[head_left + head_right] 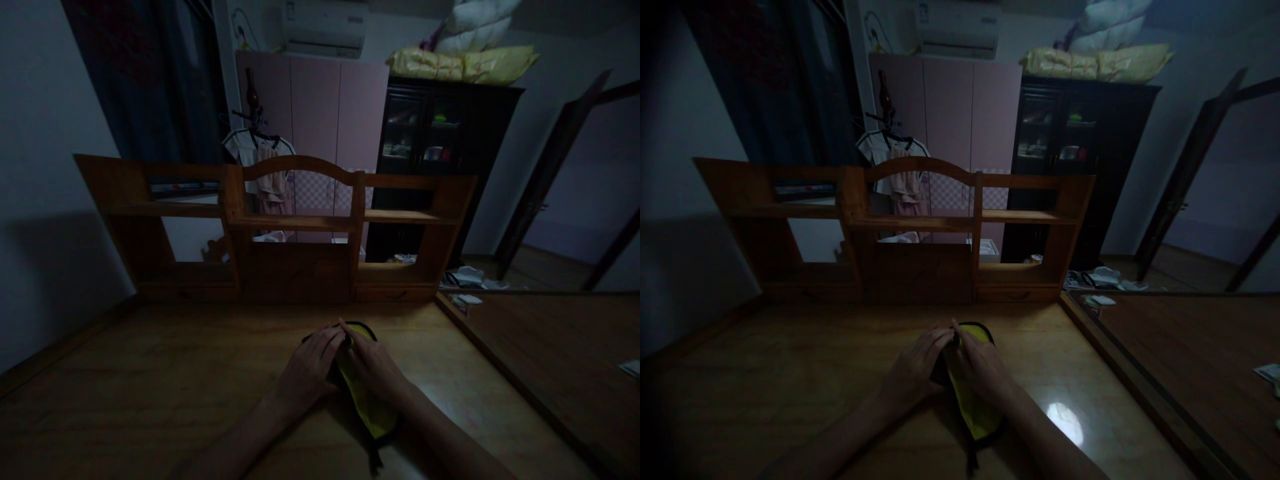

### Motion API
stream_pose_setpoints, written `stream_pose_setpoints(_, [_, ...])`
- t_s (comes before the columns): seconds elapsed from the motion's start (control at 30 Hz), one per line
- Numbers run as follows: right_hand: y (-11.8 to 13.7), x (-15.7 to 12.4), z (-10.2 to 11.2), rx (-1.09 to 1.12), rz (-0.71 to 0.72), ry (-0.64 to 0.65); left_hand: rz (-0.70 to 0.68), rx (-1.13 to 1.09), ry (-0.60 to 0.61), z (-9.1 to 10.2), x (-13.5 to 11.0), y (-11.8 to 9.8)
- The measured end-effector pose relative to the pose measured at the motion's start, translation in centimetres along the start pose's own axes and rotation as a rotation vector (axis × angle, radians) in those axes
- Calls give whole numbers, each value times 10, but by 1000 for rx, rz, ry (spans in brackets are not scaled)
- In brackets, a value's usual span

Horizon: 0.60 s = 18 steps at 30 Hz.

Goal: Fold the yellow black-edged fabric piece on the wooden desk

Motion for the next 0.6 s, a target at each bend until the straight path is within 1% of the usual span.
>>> stream_pose_setpoints(0.3, [7,1,4,-17,-4,11,-12,-10,-25,3,0,-3])
stream_pose_setpoints(0.47, [9,1,5,-50,-14,30,-24,-45,-21,0,-2,-1])
stream_pose_setpoints(0.6, [7,1,5,-45,-12,17,-25,-49,-11,2,-1,-2])
Point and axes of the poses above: each hand's wrist, its own x-axis towards the middle knuckle, its own z-axis out of the back of the hand, y = z × x, the point moved 8 cm from there along x, towards the middle knuckle, and after that the axes turned 1 degree about -z, right-handed, at the moved point
